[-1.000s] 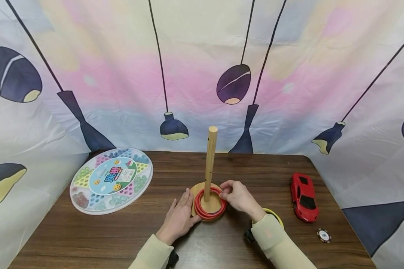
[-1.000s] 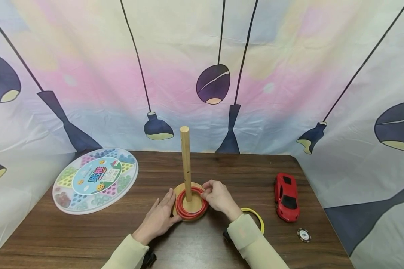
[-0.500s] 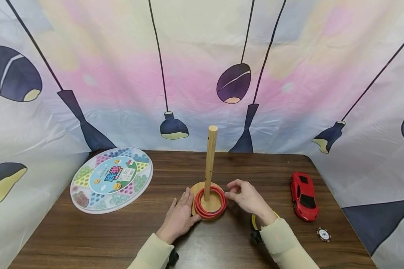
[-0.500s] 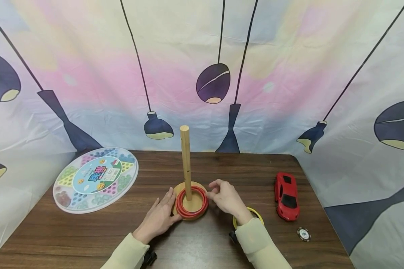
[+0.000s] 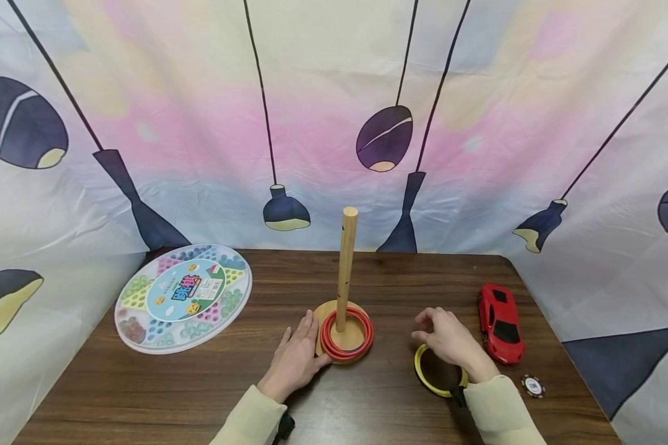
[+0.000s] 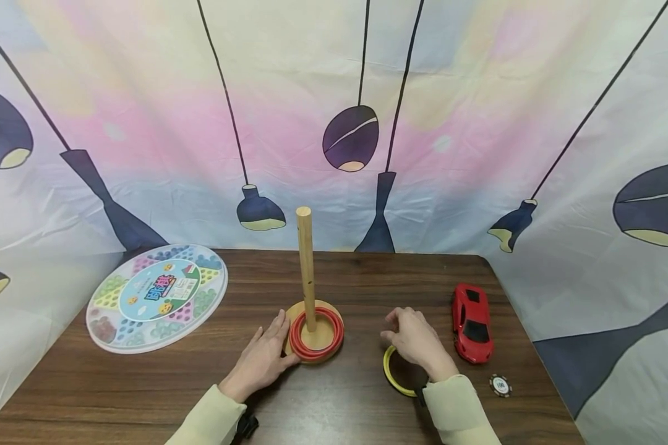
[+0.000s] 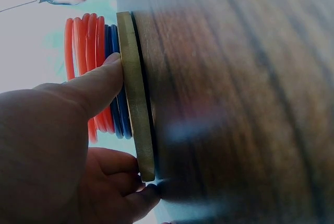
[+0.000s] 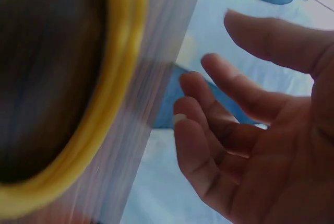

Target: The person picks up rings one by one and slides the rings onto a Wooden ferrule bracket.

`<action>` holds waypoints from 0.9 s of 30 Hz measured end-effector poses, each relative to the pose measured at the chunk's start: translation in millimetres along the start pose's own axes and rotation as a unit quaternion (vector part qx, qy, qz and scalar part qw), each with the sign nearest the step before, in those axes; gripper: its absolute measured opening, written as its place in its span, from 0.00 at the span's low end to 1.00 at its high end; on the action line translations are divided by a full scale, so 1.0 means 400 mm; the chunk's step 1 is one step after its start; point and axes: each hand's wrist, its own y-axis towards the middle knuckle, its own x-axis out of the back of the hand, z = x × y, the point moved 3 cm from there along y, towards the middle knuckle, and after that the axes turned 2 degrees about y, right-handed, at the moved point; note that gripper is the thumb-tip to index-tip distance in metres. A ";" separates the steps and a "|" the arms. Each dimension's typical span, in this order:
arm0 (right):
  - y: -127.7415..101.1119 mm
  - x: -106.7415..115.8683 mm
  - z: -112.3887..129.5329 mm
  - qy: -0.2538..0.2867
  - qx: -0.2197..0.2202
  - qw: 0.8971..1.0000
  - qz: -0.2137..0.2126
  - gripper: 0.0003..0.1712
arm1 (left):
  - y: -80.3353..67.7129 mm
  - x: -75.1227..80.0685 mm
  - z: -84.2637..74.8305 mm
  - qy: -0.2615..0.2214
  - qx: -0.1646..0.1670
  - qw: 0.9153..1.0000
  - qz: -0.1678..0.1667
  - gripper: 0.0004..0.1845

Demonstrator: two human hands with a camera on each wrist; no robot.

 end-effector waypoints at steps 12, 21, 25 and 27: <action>-0.035 -0.020 -0.069 -0.100 -0.013 0.994 0.033 0.12 | 0.000 0.003 0.001 -0.001 0.001 1.000 0.003 0.46; -0.028 -0.026 -0.092 -0.116 -0.030 0.992 0.025 0.11 | -0.002 0.003 0.000 -0.005 0.006 1.000 0.008 0.45; -0.024 -0.027 -0.101 -0.115 -0.042 0.992 0.024 0.10 | -0.001 0.004 -0.002 -0.005 0.005 1.000 0.008 0.45; -0.022 -0.028 -0.103 -0.116 -0.042 0.992 0.019 0.09 | -0.001 0.004 -0.003 -0.006 0.004 1.000 0.007 0.45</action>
